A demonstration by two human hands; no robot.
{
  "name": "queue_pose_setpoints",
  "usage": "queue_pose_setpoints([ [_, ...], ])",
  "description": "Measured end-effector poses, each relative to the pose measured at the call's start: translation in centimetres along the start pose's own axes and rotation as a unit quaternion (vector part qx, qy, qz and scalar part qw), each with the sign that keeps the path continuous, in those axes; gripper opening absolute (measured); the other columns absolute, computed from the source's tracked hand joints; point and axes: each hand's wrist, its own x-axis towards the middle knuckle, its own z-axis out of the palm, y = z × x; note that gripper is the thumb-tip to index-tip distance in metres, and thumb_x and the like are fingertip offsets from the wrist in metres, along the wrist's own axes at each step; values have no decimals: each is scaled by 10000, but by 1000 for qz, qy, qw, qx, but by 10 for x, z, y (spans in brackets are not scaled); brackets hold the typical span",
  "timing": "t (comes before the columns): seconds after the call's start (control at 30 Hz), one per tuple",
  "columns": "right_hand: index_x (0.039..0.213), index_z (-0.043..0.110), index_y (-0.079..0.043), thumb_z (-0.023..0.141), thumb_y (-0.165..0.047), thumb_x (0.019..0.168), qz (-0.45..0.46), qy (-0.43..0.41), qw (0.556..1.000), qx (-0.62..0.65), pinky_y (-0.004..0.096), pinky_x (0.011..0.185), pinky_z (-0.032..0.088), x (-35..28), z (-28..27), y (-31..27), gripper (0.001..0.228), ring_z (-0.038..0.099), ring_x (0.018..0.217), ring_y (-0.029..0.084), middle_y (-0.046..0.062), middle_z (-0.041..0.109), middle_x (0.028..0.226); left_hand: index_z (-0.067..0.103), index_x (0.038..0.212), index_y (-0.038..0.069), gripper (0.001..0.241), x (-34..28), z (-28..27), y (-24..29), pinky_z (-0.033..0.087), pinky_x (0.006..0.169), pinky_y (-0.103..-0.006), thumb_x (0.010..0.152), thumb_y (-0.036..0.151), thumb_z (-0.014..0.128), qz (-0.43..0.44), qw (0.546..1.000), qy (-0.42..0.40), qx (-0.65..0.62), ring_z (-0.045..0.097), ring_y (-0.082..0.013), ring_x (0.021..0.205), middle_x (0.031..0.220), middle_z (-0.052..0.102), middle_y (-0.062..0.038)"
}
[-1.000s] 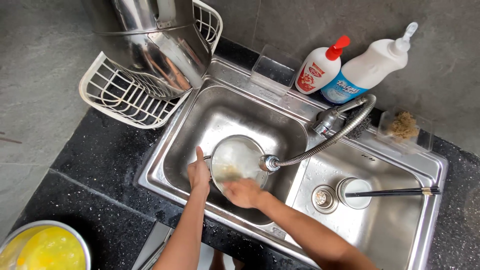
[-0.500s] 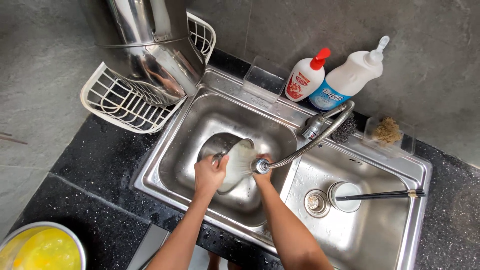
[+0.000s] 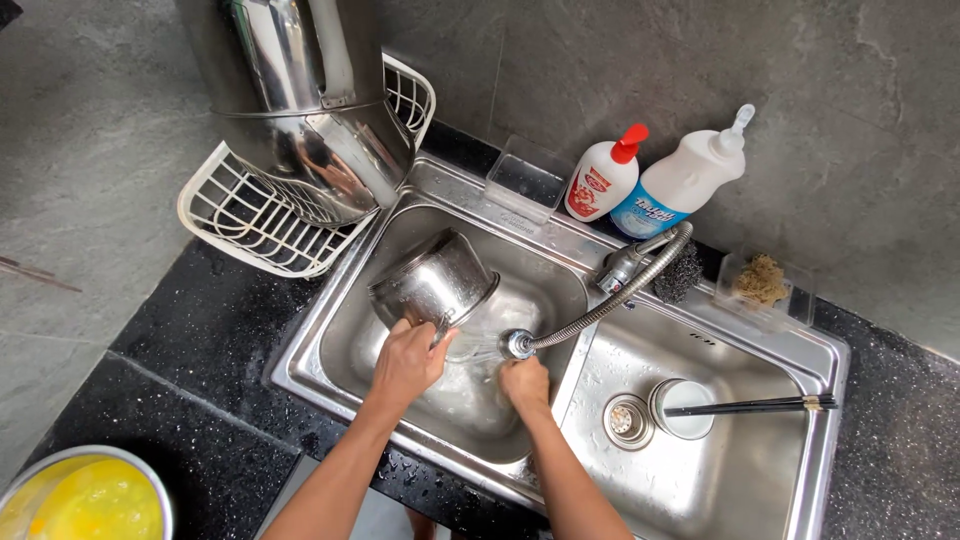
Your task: Washing a metal pot and a whisk in a kitchen sink.
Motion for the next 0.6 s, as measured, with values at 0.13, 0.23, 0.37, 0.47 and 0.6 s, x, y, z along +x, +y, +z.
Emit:
queue_pose_setpoints([
  [0.13,965,731,8,627,-174,829,-122,138,983,-2,495,901,548,-44,-50,-34,250,678,974,447,291,699,1016,658,878,-30,345,2,16,0,448,499,-375,909,288,787,-229,970,47,-61,571,-227,543,655,594,-171],
  [0.23,897,694,13,666,-71,768,-325,221,919,28,521,846,523,-64,-66,-59,156,631,916,462,257,666,938,598,685,-44,510,1,17,-10,407,511,-362,905,356,826,-429,887,86,-150,427,-161,559,586,537,-94],
  [0.37,1006,671,9,683,-40,792,-339,93,928,120,467,842,535,-28,-21,-47,220,666,925,392,192,701,927,605,689,12,390,-39,47,-48,397,487,-287,875,272,828,-537,767,122,-330,453,-60,550,622,574,42],
  [0.47,1126,678,-37,748,-43,743,-95,-62,971,212,469,846,552,41,74,-9,389,692,947,332,145,724,984,617,706,38,318,-54,54,-49,290,440,-282,875,227,808,-591,668,128,-435,372,-62,493,604,534,45],
  [0.6,1191,668,-62,769,-130,768,-94,-67,987,110,487,865,553,74,155,-6,440,683,993,351,175,711,1069,664,727,54,247,-46,45,-35,199,403,-305,870,217,783,-643,612,99,-450,315,-72,432,573,525,28],
])
